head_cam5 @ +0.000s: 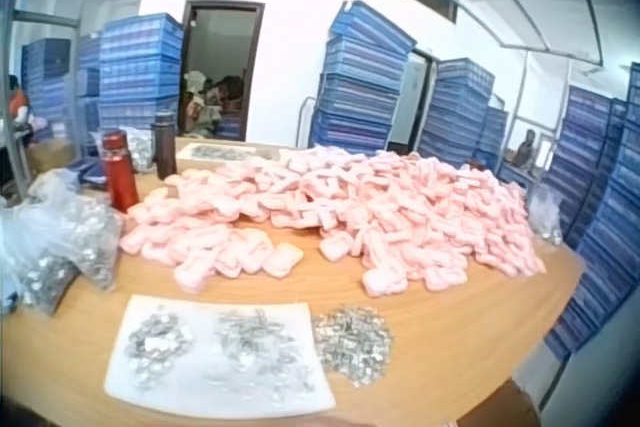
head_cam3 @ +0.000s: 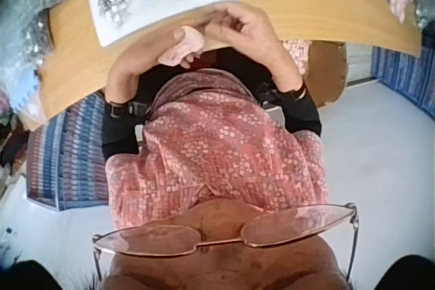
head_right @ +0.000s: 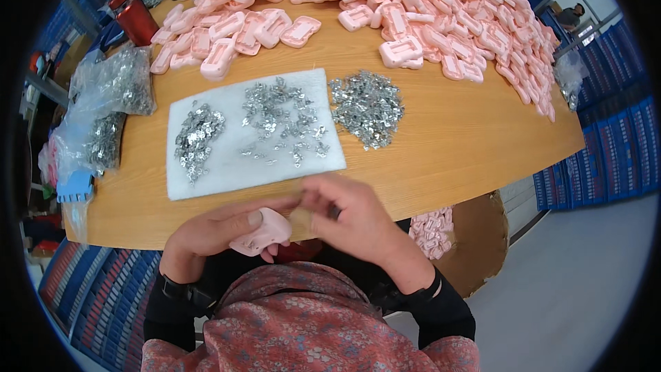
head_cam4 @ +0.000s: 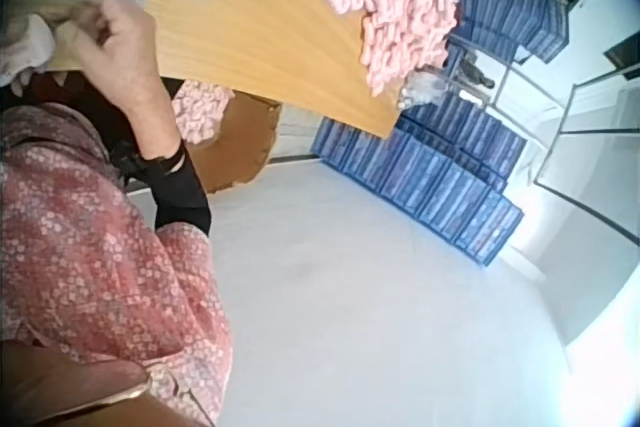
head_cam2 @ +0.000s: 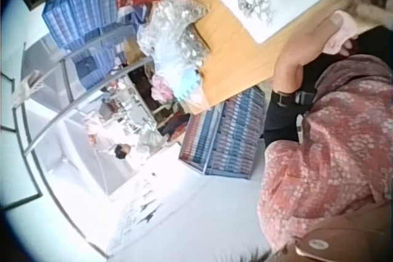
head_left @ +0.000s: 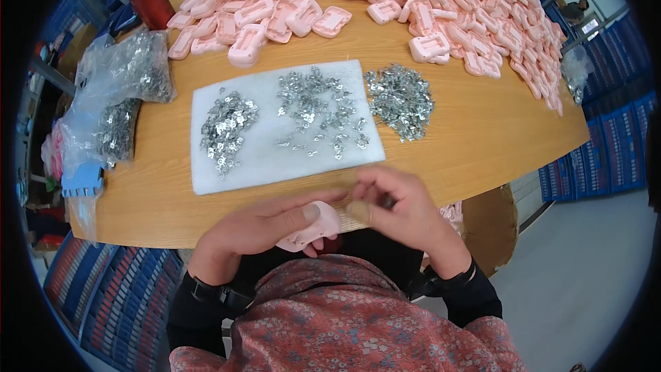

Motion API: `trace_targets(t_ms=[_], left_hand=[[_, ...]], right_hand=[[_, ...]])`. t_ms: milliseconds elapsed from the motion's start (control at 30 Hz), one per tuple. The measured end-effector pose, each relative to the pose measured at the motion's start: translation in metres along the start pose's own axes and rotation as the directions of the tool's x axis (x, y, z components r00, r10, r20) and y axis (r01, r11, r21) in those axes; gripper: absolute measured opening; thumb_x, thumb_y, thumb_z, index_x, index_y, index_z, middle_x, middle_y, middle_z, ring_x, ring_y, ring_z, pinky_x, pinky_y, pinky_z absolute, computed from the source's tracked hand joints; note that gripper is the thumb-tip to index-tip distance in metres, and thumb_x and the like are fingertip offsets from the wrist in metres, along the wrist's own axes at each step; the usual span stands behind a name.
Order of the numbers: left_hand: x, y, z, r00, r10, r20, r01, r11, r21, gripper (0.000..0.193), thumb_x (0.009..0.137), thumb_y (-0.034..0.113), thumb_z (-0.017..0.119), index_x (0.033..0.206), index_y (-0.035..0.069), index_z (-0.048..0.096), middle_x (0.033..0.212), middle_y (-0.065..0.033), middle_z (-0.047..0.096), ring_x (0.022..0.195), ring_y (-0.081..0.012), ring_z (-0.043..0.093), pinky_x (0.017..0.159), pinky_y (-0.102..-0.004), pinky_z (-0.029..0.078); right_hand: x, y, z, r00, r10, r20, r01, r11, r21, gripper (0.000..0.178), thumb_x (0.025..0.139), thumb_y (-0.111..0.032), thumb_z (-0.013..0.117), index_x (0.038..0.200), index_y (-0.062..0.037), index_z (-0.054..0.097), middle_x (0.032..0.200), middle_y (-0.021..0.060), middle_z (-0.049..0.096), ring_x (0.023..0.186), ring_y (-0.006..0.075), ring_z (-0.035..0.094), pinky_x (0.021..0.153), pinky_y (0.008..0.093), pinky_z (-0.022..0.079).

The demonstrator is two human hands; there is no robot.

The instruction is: The person sits at a table and repeatedly assembles small pink plastic components. They pick up a pink plastic casing, insert a small metal piece into it using a tool, and then place the assembled unit onto a growing pile of finished parts.

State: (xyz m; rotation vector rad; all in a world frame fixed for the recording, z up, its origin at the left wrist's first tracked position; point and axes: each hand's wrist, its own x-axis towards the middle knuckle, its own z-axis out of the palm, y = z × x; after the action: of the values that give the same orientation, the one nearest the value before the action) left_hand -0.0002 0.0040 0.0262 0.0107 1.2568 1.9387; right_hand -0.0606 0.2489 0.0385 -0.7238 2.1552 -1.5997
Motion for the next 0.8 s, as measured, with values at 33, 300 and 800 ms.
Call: trace_targets(t_ms=[33, 300, 800], left_hand=[[-0.002, -0.004, -0.002, 0.999, 0.028, -0.017, -0.030, 0.997, -0.074, 0.055, 0.106, 0.039, 0.041, 0.146, 0.002, 0.038, 0.113, -0.0076, 0.062, 0.091, -0.0144, 0.063, 0.082, -0.0289, 0.055], [-0.005, -0.025, -0.014, 0.957, 0.204, -0.207, -0.254, 0.933, -0.256, 0.057, 0.104, 0.048, 0.037, 0.138, 0.003, 0.045, 0.105, -0.0104, 0.062, 0.088, -0.0188, 0.064, 0.075, -0.0326, 0.056], [-0.007, -0.025, -0.015, 0.940, 0.244, -0.239, -0.319, 0.878, -0.357, 0.043, 0.101, 0.026, 0.049, 0.137, 0.005, 0.044, 0.099, -0.0082, 0.062, 0.086, -0.0177, 0.063, 0.078, -0.0316, 0.053]], right_hand=[[0.007, 0.002, -0.002, 0.999, -0.014, -0.033, 0.009, 0.993, -0.122, 0.022, 0.085, -0.009, 0.071, 0.106, -0.0028, 0.067, 0.080, 0.0054, 0.061, 0.068, 0.0127, 0.058, 0.063, 0.0276, 0.047], [0.073, 0.010, 0.007, 0.980, -0.178, -0.088, 0.092, 0.798, -0.596, 0.016, 0.083, -0.013, 0.069, 0.097, -0.0052, 0.068, 0.086, 0.0104, 0.061, 0.076, 0.0298, 0.062, 0.066, 0.0392, 0.050], [0.090, 0.001, 0.037, 0.987, -0.147, 0.064, 0.147, 0.676, -0.722, 0.015, 0.083, -0.019, 0.067, 0.095, -0.0093, 0.068, 0.088, 0.0090, 0.063, 0.078, 0.0316, 0.064, 0.067, 0.0426, 0.052]])
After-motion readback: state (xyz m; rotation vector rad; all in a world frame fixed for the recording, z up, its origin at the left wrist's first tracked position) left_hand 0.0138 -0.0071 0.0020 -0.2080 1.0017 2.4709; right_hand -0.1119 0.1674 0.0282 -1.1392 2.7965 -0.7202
